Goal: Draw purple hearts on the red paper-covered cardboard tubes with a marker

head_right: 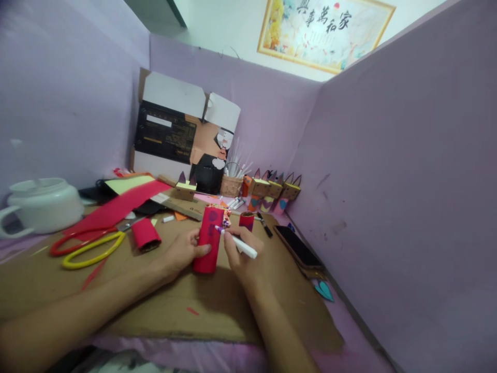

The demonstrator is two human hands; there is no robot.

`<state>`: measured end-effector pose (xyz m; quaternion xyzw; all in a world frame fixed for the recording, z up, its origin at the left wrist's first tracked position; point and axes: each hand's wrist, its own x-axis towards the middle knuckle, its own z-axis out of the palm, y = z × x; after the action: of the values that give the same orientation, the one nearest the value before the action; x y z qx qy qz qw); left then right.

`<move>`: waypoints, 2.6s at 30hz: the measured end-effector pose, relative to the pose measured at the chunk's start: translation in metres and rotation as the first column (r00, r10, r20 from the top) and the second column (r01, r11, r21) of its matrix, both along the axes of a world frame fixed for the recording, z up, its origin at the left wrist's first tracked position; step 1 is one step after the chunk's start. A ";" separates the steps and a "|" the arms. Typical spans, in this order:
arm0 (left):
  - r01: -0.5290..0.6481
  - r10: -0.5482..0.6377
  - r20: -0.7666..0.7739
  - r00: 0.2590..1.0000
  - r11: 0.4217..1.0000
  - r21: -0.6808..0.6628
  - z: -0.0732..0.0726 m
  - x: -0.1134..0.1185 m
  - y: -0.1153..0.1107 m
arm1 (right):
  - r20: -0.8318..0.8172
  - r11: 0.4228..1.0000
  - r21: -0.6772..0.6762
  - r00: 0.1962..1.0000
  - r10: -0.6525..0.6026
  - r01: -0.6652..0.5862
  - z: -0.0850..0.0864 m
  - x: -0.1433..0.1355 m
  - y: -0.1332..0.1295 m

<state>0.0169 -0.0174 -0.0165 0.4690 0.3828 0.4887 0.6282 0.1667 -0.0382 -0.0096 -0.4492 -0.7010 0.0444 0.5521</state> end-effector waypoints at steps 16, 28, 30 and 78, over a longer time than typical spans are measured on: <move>-0.004 0.004 -0.018 1.000 1.000 -0.014 0.000 -0.001 -0.001 | 0.014 0.999 -0.015 0.999 -0.029 0.029 -0.002 0.002 0.001; 0.001 -0.001 0.003 1.000 1.000 -0.001 0.000 -0.001 0.000 | 0.024 0.998 -0.020 0.998 -0.062 0.063 -0.003 0.002 0.002; -0.008 0.008 -0.010 1.000 1.000 -0.013 0.000 -0.001 0.000 | 0.026 0.998 -0.029 0.998 -0.054 0.055 -0.003 0.002 0.001; 0.017 -0.017 0.037 0.999 1.000 -0.004 -0.002 -0.001 0.002 | 0.032 0.998 0.028 0.998 -0.057 0.056 -0.006 0.002 0.004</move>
<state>0.0157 -0.0155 -0.0189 0.4617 0.3681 0.4912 0.6404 0.1686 -0.0339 -0.0155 -0.4619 -0.6975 0.0118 0.5477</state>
